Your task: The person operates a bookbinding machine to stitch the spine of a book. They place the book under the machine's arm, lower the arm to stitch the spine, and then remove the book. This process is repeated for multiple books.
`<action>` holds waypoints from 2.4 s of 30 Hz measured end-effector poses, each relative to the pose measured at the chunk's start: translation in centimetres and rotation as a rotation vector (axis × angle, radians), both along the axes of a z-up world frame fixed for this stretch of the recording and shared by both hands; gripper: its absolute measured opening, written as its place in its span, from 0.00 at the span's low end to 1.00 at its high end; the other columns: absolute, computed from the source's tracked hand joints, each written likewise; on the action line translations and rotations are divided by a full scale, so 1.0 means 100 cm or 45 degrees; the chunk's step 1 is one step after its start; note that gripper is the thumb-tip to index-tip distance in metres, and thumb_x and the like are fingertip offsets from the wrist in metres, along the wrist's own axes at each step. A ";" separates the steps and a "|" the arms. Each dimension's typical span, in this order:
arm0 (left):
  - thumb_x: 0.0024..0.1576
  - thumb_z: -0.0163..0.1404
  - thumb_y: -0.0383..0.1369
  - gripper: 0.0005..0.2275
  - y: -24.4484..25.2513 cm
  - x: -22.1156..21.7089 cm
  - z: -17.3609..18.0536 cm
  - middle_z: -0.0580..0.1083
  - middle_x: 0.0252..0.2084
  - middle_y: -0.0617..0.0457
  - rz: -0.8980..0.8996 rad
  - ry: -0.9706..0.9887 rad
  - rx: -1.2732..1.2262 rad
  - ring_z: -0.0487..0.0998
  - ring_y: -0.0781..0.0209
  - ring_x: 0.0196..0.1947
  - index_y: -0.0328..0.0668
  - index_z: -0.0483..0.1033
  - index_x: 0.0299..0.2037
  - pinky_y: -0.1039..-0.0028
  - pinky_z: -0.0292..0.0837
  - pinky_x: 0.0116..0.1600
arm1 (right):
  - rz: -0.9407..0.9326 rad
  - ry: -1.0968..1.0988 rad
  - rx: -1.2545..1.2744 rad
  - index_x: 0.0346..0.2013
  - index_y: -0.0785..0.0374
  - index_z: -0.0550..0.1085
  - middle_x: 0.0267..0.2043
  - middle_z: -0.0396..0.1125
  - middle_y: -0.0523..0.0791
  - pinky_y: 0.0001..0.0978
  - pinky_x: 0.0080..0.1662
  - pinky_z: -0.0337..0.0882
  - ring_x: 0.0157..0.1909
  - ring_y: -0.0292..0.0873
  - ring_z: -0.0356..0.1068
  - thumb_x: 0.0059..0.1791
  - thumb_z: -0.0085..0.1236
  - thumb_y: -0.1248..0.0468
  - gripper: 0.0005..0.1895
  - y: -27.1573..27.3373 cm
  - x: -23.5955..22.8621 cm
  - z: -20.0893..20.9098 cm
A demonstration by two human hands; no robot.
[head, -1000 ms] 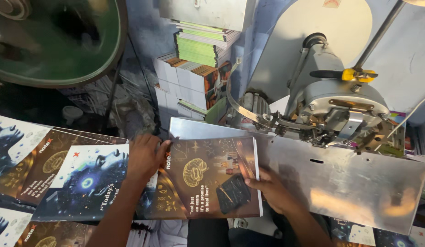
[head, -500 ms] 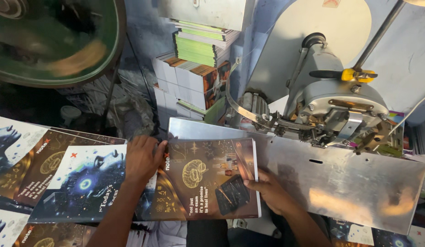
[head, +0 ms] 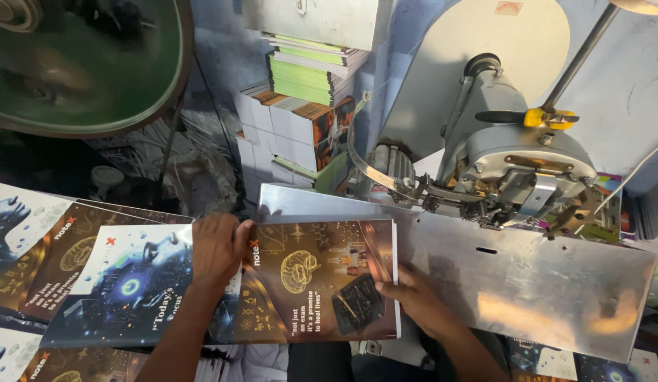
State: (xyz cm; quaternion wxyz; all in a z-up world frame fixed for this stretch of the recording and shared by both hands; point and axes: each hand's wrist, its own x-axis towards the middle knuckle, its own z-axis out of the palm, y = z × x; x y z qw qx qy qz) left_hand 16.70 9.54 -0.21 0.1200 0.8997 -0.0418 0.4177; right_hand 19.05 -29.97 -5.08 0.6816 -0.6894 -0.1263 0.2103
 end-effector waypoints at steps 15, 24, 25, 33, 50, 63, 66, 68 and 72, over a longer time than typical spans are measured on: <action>0.60 0.55 0.40 0.13 0.004 0.000 0.003 0.72 0.32 0.45 -0.080 -0.058 -0.129 0.72 0.42 0.37 0.37 0.71 0.33 0.54 0.61 0.50 | -0.122 0.110 0.070 0.62 0.66 0.72 0.43 0.71 0.45 0.30 0.41 0.67 0.41 0.39 0.67 0.47 0.66 0.62 0.29 -0.030 -0.036 -0.044; 0.58 0.57 0.41 0.15 0.007 0.006 0.010 0.73 0.30 0.45 -0.047 0.020 -0.211 0.72 0.41 0.34 0.36 0.72 0.30 0.54 0.61 0.46 | -0.062 0.465 0.255 0.49 0.71 0.76 0.35 0.77 0.52 0.42 0.38 0.82 0.36 0.46 0.80 0.50 0.56 0.56 0.21 -0.020 -0.065 -0.054; 0.58 0.57 0.41 0.15 0.006 0.006 0.011 0.72 0.30 0.45 -0.056 0.025 -0.198 0.72 0.41 0.34 0.36 0.72 0.30 0.54 0.61 0.46 | -0.114 0.464 0.276 0.48 0.72 0.76 0.36 0.78 0.53 0.43 0.37 0.82 0.37 0.46 0.81 0.50 0.55 0.56 0.21 -0.017 -0.066 -0.054; 0.58 0.58 0.43 0.17 0.011 0.010 0.018 0.74 0.25 0.41 -0.095 0.266 -0.212 0.74 0.40 0.25 0.35 0.74 0.26 0.55 0.68 0.36 | -0.207 0.404 0.227 0.50 0.69 0.75 0.33 0.77 0.53 0.41 0.36 0.82 0.32 0.48 0.79 0.49 0.57 0.60 0.19 -0.007 -0.064 -0.031; 0.54 0.41 0.68 0.35 0.177 -0.025 0.047 0.80 0.55 0.42 0.592 1.260 0.014 0.77 0.41 0.61 0.57 0.78 0.62 0.52 0.67 0.67 | -0.405 0.469 0.160 0.54 0.68 0.74 0.35 0.75 0.51 0.37 0.34 0.79 0.30 0.45 0.77 0.48 0.58 0.60 0.22 -0.029 -0.054 -0.050; 0.52 0.59 0.52 0.40 0.251 -0.076 -0.007 0.77 0.55 0.28 0.624 0.987 -0.751 0.83 0.34 0.49 0.38 0.63 0.72 0.46 0.79 0.50 | -0.443 0.497 0.161 0.56 0.65 0.75 0.38 0.76 0.48 0.38 0.35 0.79 0.31 0.45 0.76 0.47 0.58 0.60 0.23 -0.029 -0.053 -0.056; 0.57 0.51 0.58 0.31 0.282 -0.094 -0.036 0.73 0.59 0.37 0.710 1.298 -0.449 0.86 0.41 0.42 0.49 0.75 0.64 0.56 0.80 0.51 | -0.449 0.523 0.224 0.56 0.63 0.74 0.40 0.75 0.46 0.40 0.35 0.79 0.33 0.43 0.77 0.47 0.58 0.60 0.23 -0.030 -0.051 -0.059; 0.59 0.48 0.61 0.29 0.292 -0.106 -0.044 0.74 0.55 0.38 0.798 1.452 -0.449 0.85 0.43 0.41 0.46 0.84 0.55 0.59 0.79 0.53 | -0.460 0.534 0.259 0.56 0.64 0.74 0.42 0.75 0.45 0.41 0.35 0.79 0.35 0.42 0.76 0.48 0.58 0.61 0.22 -0.029 -0.050 -0.058; 0.55 0.43 0.57 0.24 0.297 -0.155 -0.048 0.83 0.42 0.47 0.680 1.542 -0.368 0.85 0.52 0.42 0.57 0.82 0.52 0.67 0.78 0.52 | -0.443 0.557 0.231 0.55 0.62 0.74 0.43 0.75 0.45 0.39 0.36 0.78 0.35 0.44 0.75 0.48 0.57 0.60 0.21 -0.027 -0.054 -0.047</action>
